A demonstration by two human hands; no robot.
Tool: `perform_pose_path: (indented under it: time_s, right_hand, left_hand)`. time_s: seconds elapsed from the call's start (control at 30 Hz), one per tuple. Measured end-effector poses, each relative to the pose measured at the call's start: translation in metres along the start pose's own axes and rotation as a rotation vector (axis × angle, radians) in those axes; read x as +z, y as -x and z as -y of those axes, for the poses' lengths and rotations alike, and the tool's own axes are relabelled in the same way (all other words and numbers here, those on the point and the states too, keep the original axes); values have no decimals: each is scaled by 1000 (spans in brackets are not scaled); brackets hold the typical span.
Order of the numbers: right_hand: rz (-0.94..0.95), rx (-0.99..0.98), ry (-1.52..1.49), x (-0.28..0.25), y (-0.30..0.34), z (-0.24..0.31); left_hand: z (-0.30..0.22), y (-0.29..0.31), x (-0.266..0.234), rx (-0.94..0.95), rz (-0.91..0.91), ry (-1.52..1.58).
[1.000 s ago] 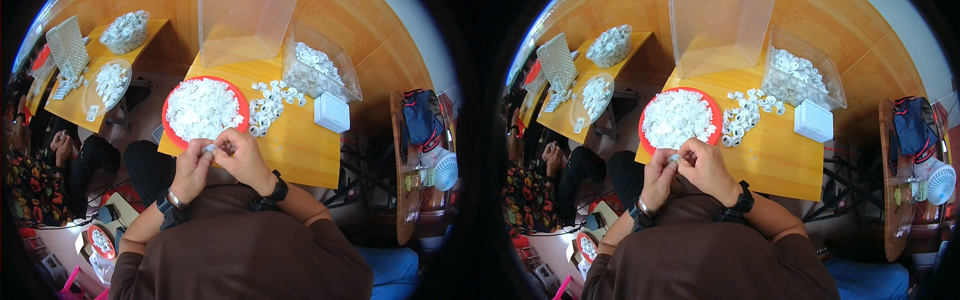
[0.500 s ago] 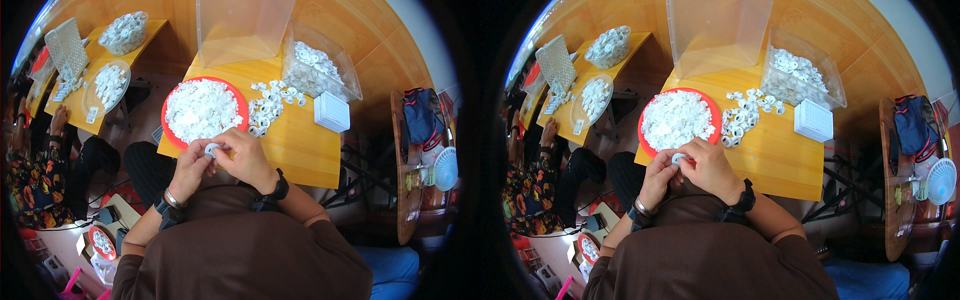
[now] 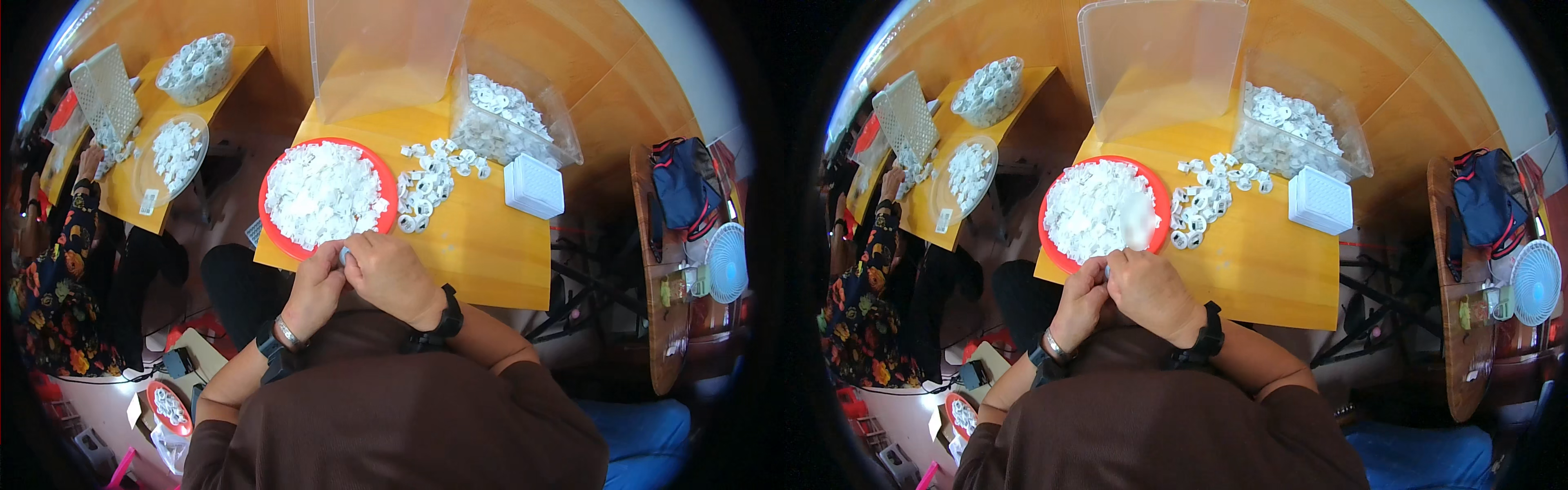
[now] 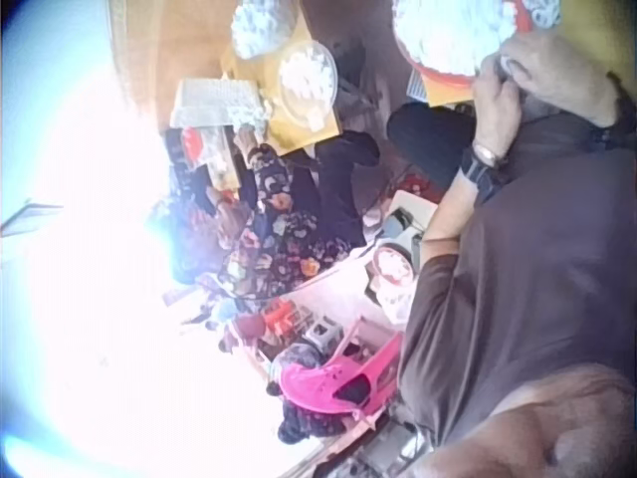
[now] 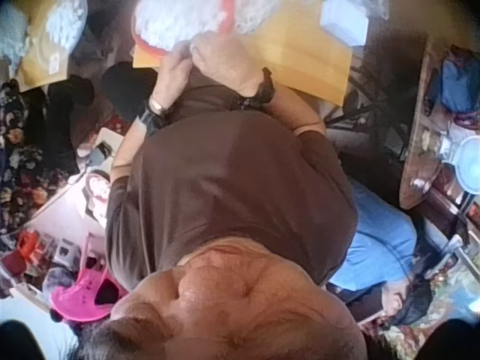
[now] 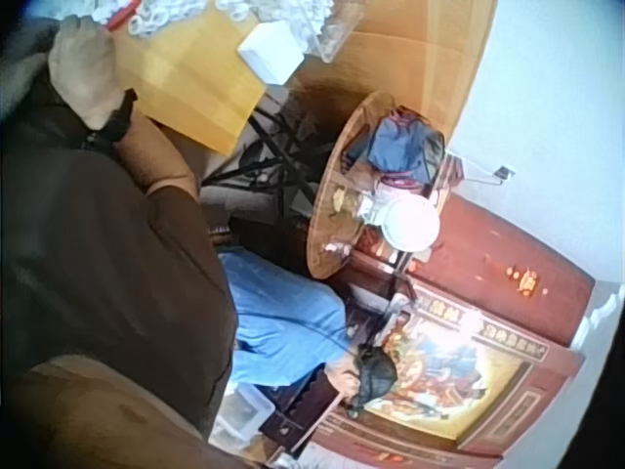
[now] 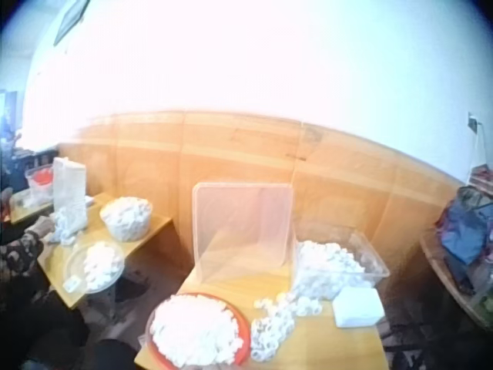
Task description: Sorting small white plastic manufacturing components and placing them into a white grid tray.
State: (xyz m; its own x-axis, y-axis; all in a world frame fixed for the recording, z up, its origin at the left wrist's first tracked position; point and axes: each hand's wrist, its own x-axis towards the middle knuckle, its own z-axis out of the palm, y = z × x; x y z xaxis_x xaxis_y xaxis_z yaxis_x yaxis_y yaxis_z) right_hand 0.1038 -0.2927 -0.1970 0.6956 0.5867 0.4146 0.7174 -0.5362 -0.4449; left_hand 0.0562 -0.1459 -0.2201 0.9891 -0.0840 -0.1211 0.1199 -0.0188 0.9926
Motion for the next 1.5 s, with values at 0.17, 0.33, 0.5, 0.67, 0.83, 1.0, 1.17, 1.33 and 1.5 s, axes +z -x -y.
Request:
perform_pose_path:
  time_s: [0.17,0.33,0.5,0.67,0.83,1.0,1.17,1.33,1.5]
  right_hand:
    - [-2,13,5,2,2,-1]
    - [-54,28,-134,-1,4,-9]
    - [-45,375,-723,0,15,-21]
    - [-45,382,-787,-8,16,-11]
    - [-106,259,-632,-7,20,-14]
    - [-155,197,-416,-7,26,-16]
    - [-165,287,-587,-16,32,-4]
    - [-168,290,-567,-14,45,-6]
    - [-229,217,-448,-16,54,-3]
  left_hand:
    - [7,-2,0,27,31,27]
    - [7,-3,2,-29,53,134]
    - [6,-2,3,-36,34,300]
    - [8,-1,3,-8,-10,313]
    - [1,6,9,46,-10,203]
    - [3,13,11,119,-6,35]
    - [7,15,15,449,-26,-265]
    - [4,21,18,507,4,-378]
    - [-1,25,23,577,35,-456]
